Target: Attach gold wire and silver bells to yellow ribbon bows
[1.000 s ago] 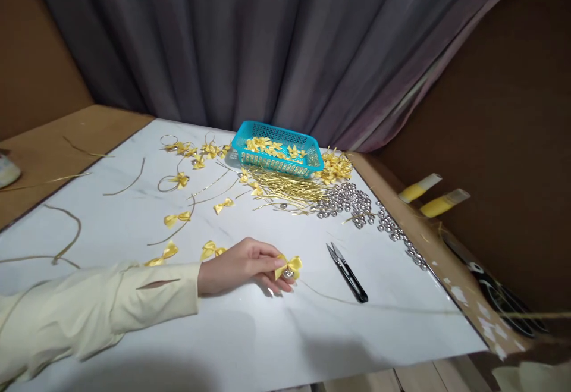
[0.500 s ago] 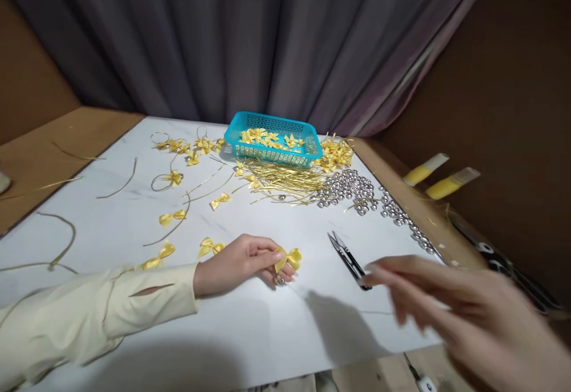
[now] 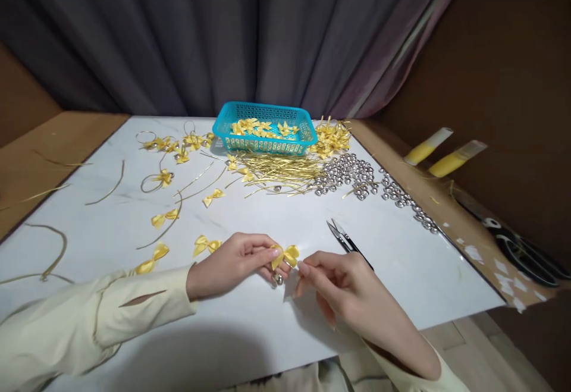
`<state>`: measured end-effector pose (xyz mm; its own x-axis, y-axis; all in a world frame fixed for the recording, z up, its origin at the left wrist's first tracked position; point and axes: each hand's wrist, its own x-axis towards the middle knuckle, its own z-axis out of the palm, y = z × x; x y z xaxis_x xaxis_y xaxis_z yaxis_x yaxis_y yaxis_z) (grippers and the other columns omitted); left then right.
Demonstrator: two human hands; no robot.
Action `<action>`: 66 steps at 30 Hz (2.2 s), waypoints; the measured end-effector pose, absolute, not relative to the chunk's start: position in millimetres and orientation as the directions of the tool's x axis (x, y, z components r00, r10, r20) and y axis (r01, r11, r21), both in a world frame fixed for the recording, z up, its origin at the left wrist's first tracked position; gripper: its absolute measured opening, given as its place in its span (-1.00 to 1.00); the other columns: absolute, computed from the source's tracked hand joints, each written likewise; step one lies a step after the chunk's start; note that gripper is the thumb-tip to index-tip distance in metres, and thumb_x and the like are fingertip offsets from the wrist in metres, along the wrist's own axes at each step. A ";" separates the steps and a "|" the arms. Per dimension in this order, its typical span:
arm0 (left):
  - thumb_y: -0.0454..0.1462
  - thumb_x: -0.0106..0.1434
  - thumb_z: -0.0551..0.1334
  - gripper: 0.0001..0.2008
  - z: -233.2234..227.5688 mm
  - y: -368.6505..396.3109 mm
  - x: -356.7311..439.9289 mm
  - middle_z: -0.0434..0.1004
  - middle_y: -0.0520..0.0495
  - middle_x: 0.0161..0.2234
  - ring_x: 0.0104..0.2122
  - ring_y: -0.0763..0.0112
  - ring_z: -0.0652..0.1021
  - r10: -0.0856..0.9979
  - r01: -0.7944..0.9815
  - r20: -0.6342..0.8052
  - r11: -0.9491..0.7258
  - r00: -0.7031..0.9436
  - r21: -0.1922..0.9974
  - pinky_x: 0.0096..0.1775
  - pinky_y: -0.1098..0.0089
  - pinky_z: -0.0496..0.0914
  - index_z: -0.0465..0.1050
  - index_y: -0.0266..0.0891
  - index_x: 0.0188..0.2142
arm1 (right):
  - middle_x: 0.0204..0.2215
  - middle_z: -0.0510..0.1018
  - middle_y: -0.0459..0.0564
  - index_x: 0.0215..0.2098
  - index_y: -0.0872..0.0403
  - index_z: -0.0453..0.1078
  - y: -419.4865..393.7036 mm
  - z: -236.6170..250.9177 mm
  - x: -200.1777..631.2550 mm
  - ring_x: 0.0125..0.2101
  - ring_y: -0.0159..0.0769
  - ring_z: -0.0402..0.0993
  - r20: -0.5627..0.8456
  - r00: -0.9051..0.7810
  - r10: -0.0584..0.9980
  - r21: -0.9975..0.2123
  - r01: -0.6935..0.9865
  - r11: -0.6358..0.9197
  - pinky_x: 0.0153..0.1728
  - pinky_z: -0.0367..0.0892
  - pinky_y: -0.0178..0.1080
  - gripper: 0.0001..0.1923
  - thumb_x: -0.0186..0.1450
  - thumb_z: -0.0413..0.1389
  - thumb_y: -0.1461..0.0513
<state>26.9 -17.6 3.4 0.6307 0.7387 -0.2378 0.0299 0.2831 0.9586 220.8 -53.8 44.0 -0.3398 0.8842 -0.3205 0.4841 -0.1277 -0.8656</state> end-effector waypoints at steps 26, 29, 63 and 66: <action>-0.09 0.23 0.19 -0.68 1.2 -16.9 26.8 0.58 -0.13 -0.38 -0.33 0.34 0.59 0.727 0.043 -0.249 0.290 0.640 0.956 -0.24 0.35 0.50 0.45 -0.36 -0.31 | -0.72 0.41 -0.14 -0.53 0.15 0.39 -52.7 35.0 220.7 -0.80 -0.56 0.18 -0.402 -0.386 0.830 -0.898 0.343 -0.276 -0.74 0.07 -0.47 -0.73 0.25 0.01 0.20; -0.09 0.24 0.19 -0.68 2.0 -16.5 27.0 0.59 -0.13 -0.38 -0.31 0.32 0.59 0.726 0.057 -0.258 0.289 0.638 0.956 -0.23 0.35 0.49 0.45 -0.35 -0.30 | -0.70 0.43 -0.14 -0.56 0.15 0.37 -52.0 37.2 219.4 -0.80 -0.56 0.18 -0.402 -0.385 0.831 -0.901 0.328 -0.283 -0.75 0.06 -0.47 -0.73 0.24 0.02 0.19; -0.43 0.29 0.02 -0.79 -5.5 -27.5 24.1 0.29 0.14 -0.62 -0.60 0.62 0.33 0.877 0.314 0.259 -0.399 0.404 0.861 -0.49 0.61 0.23 0.41 -0.29 -0.35 | -0.75 0.17 -0.21 -0.53 0.11 0.23 -68.9 11.3 189.4 -0.74 -0.53 0.07 0.117 -0.244 0.963 -0.859 0.462 0.222 -0.64 0.00 -0.41 -0.72 0.33 -0.12 0.27; -0.44 0.29 0.03 -0.80 -6.1 -27.1 23.9 0.30 0.15 -0.62 -0.60 0.63 0.34 0.873 0.320 0.287 -0.423 0.394 0.848 -0.47 0.62 0.25 0.41 -0.29 -0.34 | -0.69 0.17 -0.19 -0.50 0.11 0.20 -69.9 5.9 186.9 -0.72 -0.53 0.05 0.195 -0.237 0.952 -0.816 0.500 0.292 -0.63 0.00 -0.41 -0.75 0.33 -0.13 0.30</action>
<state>23.9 -27.1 -6.1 0.3939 0.8732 0.2871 0.3202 -0.4231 0.8476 186.9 -69.9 5.9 -0.2375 0.9517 0.1948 0.4997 0.2916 -0.8156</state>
